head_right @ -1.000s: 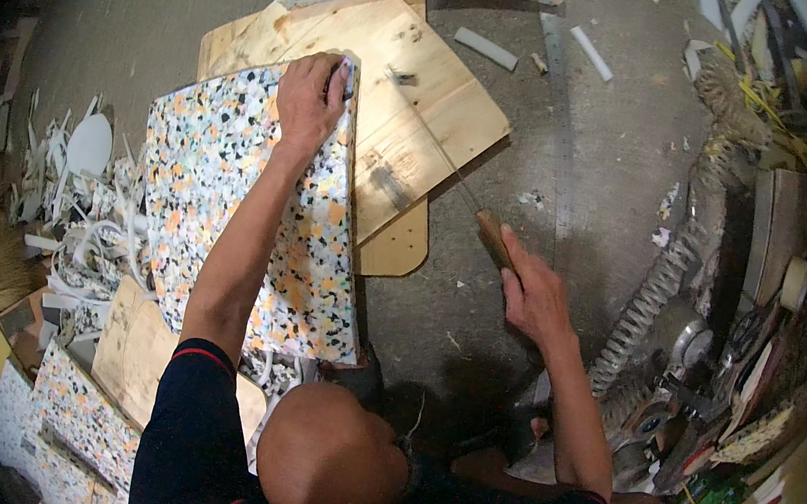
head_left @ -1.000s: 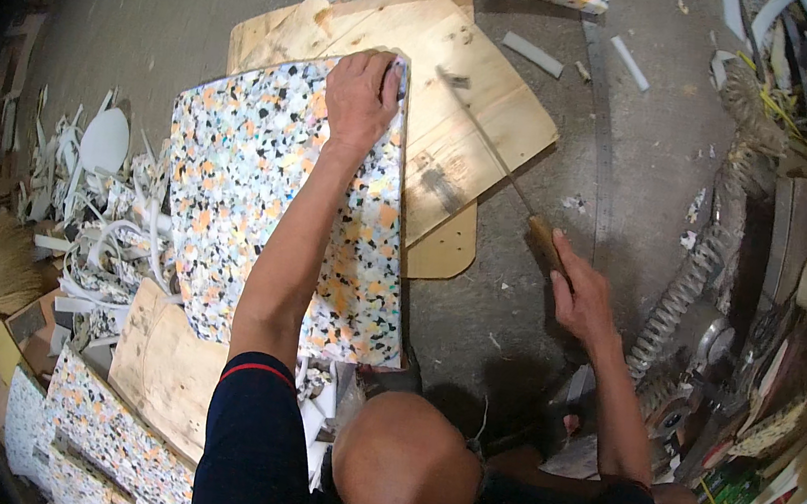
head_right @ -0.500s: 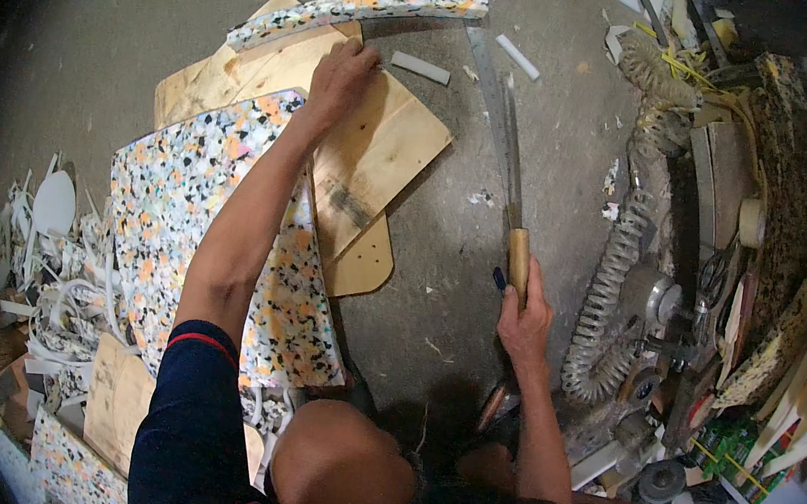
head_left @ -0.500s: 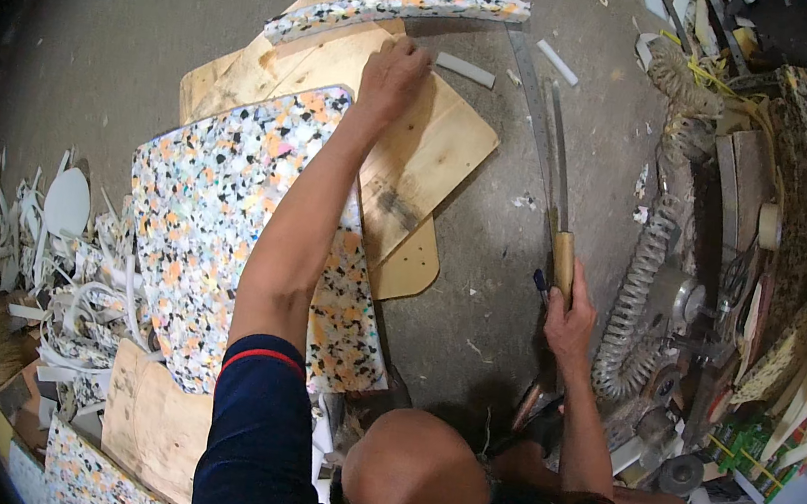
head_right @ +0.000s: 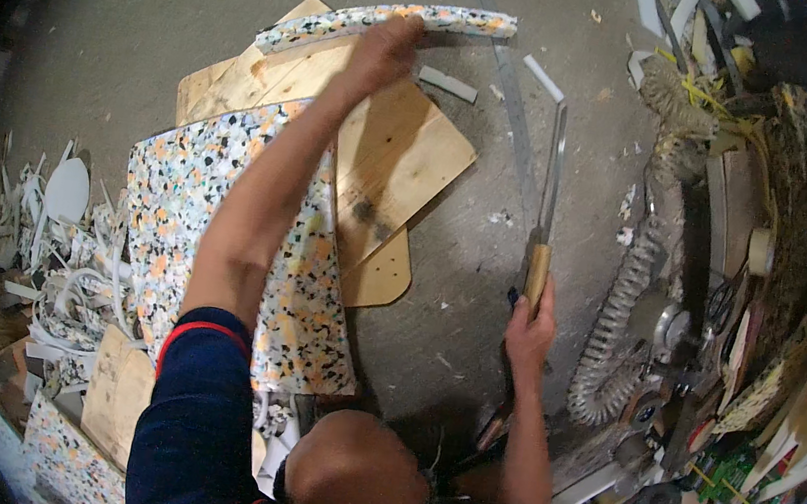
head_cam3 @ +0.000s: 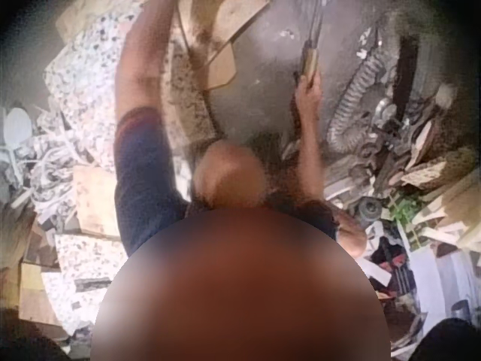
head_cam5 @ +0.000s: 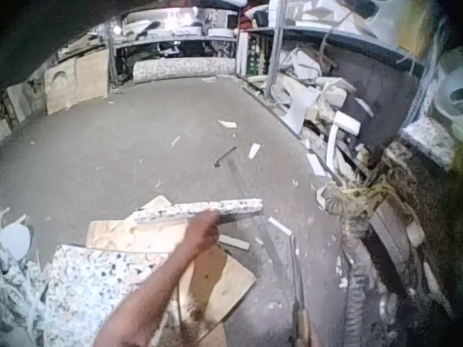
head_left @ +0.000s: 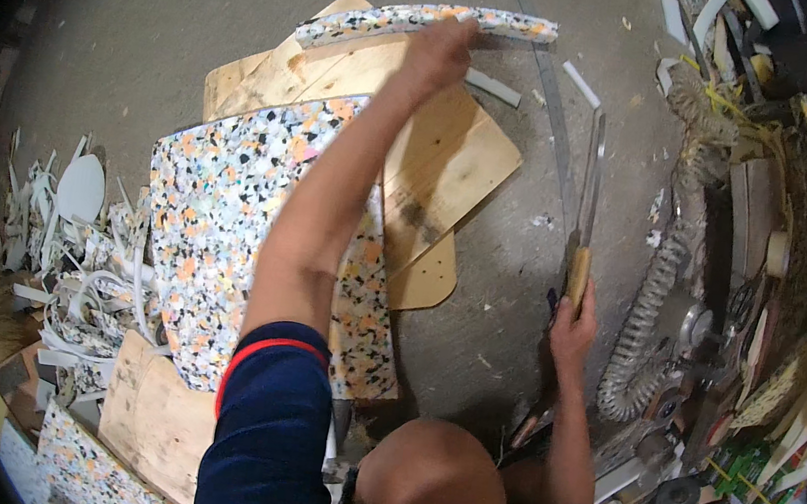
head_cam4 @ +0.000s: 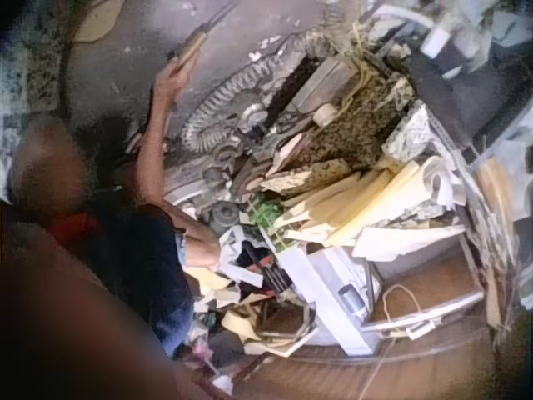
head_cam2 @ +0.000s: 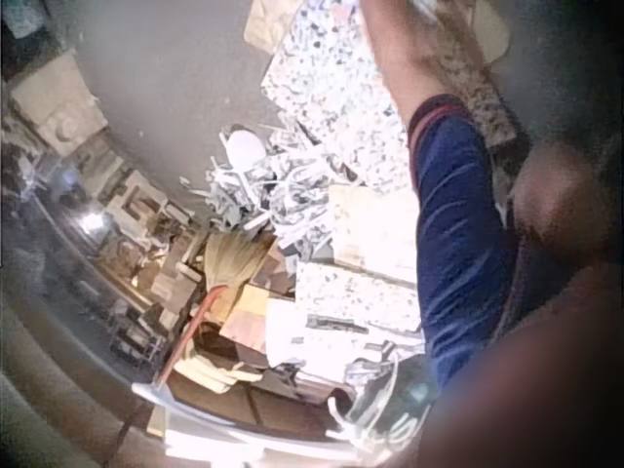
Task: The person uses a hammer and chisel to cut a speckled composite sheet placed on a wooden board. They trace a curved outline with a pen, then repeatedly strike the chisel along the marked line to separate the material.
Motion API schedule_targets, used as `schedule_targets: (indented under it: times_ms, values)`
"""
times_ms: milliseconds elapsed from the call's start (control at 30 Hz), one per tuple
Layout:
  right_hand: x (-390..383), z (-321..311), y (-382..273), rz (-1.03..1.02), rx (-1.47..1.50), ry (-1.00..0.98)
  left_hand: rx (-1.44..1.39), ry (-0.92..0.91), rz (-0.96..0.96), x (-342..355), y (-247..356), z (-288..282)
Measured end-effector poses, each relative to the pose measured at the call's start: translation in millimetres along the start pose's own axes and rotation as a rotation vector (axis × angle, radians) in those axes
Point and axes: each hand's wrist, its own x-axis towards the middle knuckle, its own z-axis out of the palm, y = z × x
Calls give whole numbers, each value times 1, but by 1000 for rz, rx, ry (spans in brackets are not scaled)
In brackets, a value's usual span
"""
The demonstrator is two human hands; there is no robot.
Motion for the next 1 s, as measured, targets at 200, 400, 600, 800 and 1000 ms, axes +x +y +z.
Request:
schedule_targets:
  times_ms: [200,400,600,800,1000]
  values:
    - [16,24,-2,-47,-130,124,18,-3,174,1,21,18]
    - [31,33,5,-20,-354,254,31,-148,36,-25,28,79]
    - [28,32,17,45,-549,176,-114,-508,62,-1,52,79]
    - [28,29,19,44,-540,137,-411,-64,46,22,56,-4]
    - [28,27,15,69,-554,132,660,-397,-278,2,-55,-106]
